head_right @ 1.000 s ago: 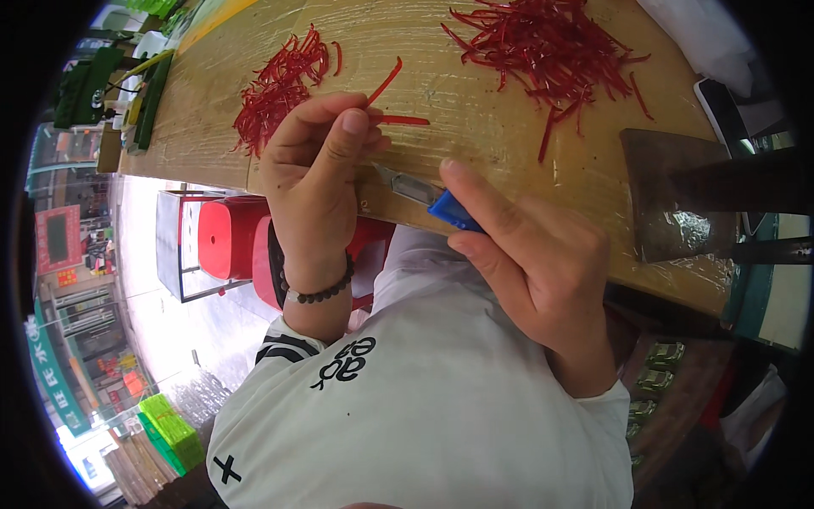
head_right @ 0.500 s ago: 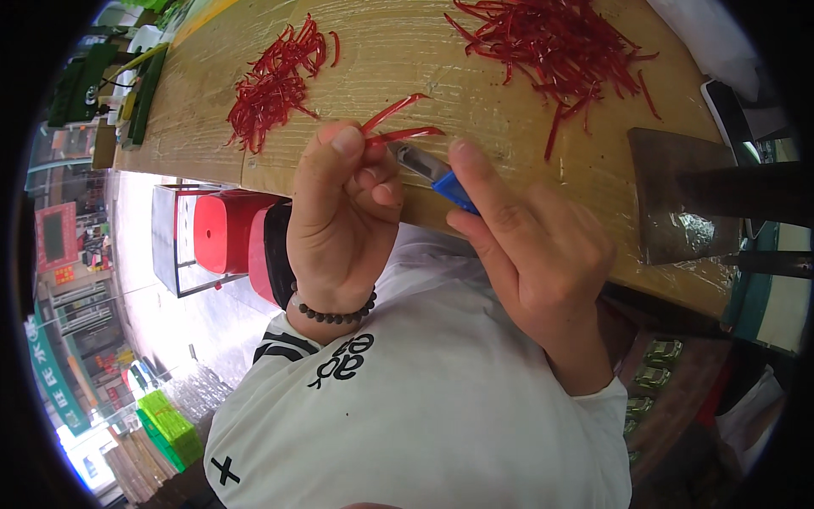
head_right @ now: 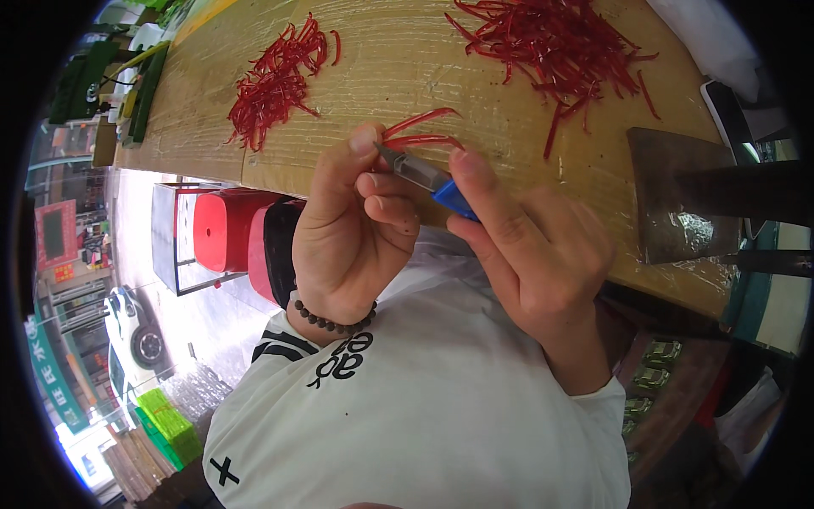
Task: The person uses a blue utility knife to slice thin red vegetable strips on a wooden cutting board. They repeatedly pick up individual strips, cut them, and place them into a growing pile on the board.
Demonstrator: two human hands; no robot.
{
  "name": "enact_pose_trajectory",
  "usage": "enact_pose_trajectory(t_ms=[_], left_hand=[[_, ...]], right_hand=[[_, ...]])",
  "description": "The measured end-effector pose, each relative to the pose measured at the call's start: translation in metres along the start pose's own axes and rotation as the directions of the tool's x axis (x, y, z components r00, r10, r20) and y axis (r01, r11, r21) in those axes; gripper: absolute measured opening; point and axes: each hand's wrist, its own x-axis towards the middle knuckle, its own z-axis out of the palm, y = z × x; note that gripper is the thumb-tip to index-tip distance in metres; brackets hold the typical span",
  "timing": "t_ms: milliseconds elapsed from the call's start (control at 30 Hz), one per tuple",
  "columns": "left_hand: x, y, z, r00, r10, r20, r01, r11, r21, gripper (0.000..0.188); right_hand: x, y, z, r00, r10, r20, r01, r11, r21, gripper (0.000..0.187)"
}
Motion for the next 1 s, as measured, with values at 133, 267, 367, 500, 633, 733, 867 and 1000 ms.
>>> enact_pose_trajectory(t_ms=[133, 267, 367, 500, 633, 733, 867, 1000], left_hand=[[-0.0017, 0.0023, -0.0028, 0.997, -0.079, -0.002, 0.079, 0.994, -0.081, 0.007], [-0.0012, 0.0015, -0.0028, 0.997, -0.078, -0.022, 0.075, 0.989, -0.126, 0.008], [-0.0013, 0.0019, -0.0033, 0.997, -0.072, -0.013, 0.070, 0.989, -0.131, 0.009], [-0.0029, 0.0017, -0.0031, 0.995, -0.095, -0.009, 0.093, 0.986, -0.135, 0.010], [-0.0030, 0.0004, -0.0032, 0.994, -0.108, -0.018, 0.104, 0.984, -0.147, 0.010], [-0.0024, 0.0010, -0.0035, 0.994, -0.105, -0.007, 0.103, 0.986, -0.135, 0.009], [-0.0019, 0.0008, -0.0047, 0.994, -0.113, 0.004, 0.112, 0.982, -0.149, 0.009], [-0.0012, 0.0010, -0.0040, 0.992, -0.124, 0.005, 0.123, 0.978, -0.169, 0.008]], right_hand=[[-0.0031, 0.0005, 0.0003, 1.000, -0.005, -0.006, 0.005, 1.000, -0.024, 0.050], [-0.0044, 0.0009, 0.0014, 1.000, -0.015, -0.017, 0.014, 0.998, -0.057, 0.050], [-0.0029, 0.0003, 0.0018, 0.999, -0.015, -0.040, 0.013, 0.999, -0.047, 0.051], [-0.0030, -0.0005, 0.0002, 1.000, -0.004, -0.022, 0.003, 0.999, -0.049, 0.051], [-0.0033, 0.0008, 0.0008, 1.000, -0.022, -0.022, 0.020, 0.998, -0.055, 0.050], [-0.0045, 0.0004, 0.0004, 1.000, -0.012, -0.017, 0.011, 0.998, -0.066, 0.050], [-0.0051, 0.0004, 0.0030, 0.999, -0.012, -0.040, 0.009, 0.997, -0.077, 0.050], [-0.0057, -0.0005, 0.0020, 0.999, -0.008, -0.032, 0.004, 0.995, -0.104, 0.049]])
